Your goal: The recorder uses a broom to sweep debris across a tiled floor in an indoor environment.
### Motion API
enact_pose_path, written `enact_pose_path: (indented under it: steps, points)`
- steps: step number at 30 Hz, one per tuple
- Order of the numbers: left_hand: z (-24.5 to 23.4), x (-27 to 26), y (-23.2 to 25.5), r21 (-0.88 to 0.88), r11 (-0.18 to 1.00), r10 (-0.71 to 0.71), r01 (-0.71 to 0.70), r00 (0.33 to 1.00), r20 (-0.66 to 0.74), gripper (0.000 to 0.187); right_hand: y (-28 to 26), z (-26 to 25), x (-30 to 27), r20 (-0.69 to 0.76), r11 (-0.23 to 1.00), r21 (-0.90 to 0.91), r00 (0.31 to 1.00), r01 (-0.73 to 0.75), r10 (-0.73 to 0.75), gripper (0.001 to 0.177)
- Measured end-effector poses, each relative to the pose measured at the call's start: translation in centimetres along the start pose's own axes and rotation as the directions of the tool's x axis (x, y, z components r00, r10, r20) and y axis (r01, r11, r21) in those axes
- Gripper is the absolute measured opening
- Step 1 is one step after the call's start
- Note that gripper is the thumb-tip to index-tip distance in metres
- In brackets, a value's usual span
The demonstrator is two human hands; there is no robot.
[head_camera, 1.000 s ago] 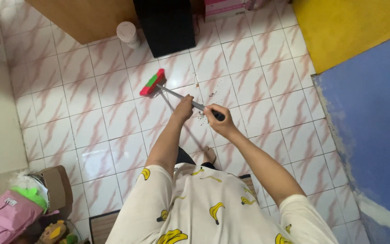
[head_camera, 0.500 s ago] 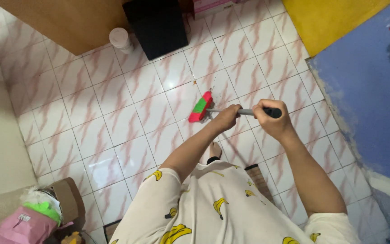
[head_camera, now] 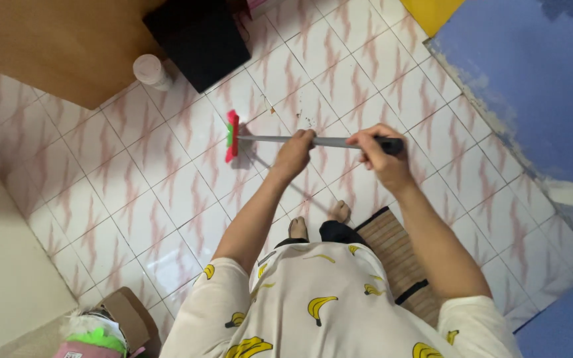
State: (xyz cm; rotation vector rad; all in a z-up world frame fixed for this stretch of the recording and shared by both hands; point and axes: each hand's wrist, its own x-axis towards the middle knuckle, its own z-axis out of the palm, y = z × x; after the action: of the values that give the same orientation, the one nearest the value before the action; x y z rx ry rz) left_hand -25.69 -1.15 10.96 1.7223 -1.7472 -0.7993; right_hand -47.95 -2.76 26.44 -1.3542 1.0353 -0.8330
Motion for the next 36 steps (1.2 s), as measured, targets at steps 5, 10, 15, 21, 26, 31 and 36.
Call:
enact_pose_path:
  steps: [5, 10, 15, 21, 26, 31, 36]
  points:
    - [6.8, -2.4, -13.6, 0.035, 0.997, -0.062, 0.067, 0.991, -0.122, 0.024, 7.4, 6.1, 0.2, 0.138, 0.988, -0.046, 0.979, -0.145, 0.150, 0.025]
    - [9.5, -3.3, -13.1, 0.091, 0.992, -0.083, 0.090, 0.993, -0.082, 0.027, 8.8, 5.4, -0.7, 0.186, 0.987, -0.161, 0.982, -0.008, 0.038, 0.025]
    - [15.0, -1.6, -6.9, -0.014, 0.999, -0.045, 0.045, 0.998, 0.041, 0.021, 7.1, -1.4, -2.2, 0.128, 0.951, -0.285, 0.988, 0.121, -0.088, 0.026]
    - [22.2, 1.0, 2.8, -0.107, 0.994, 0.031, -0.025, 0.998, 0.051, 0.015, 3.4, -11.1, -5.1, 0.053, 0.918, -0.386, 0.995, 0.094, -0.080, 0.025]
    - [26.0, 2.0, 9.9, -0.147, 0.985, 0.099, -0.089, 0.993, 0.063, 0.011, 2.1, -17.1, -7.7, 0.008, 0.898, -0.434, 0.997, 0.076, -0.080, 0.023]
    - [24.9, 2.7, 17.2, -0.152, 0.976, 0.166, -0.155, 0.984, 0.064, 0.012, -1.6, -21.9, -10.1, -0.048, 0.893, -0.447, 0.996, 0.043, -0.072, 0.024]
    - [19.6, 1.7, 22.8, 0.015, 0.990, 0.137, -0.138, 0.988, 0.077, 0.015, -4.3, -25.2, -11.6, -0.106, 0.976, -0.204, 0.990, 0.071, -0.094, 0.023]
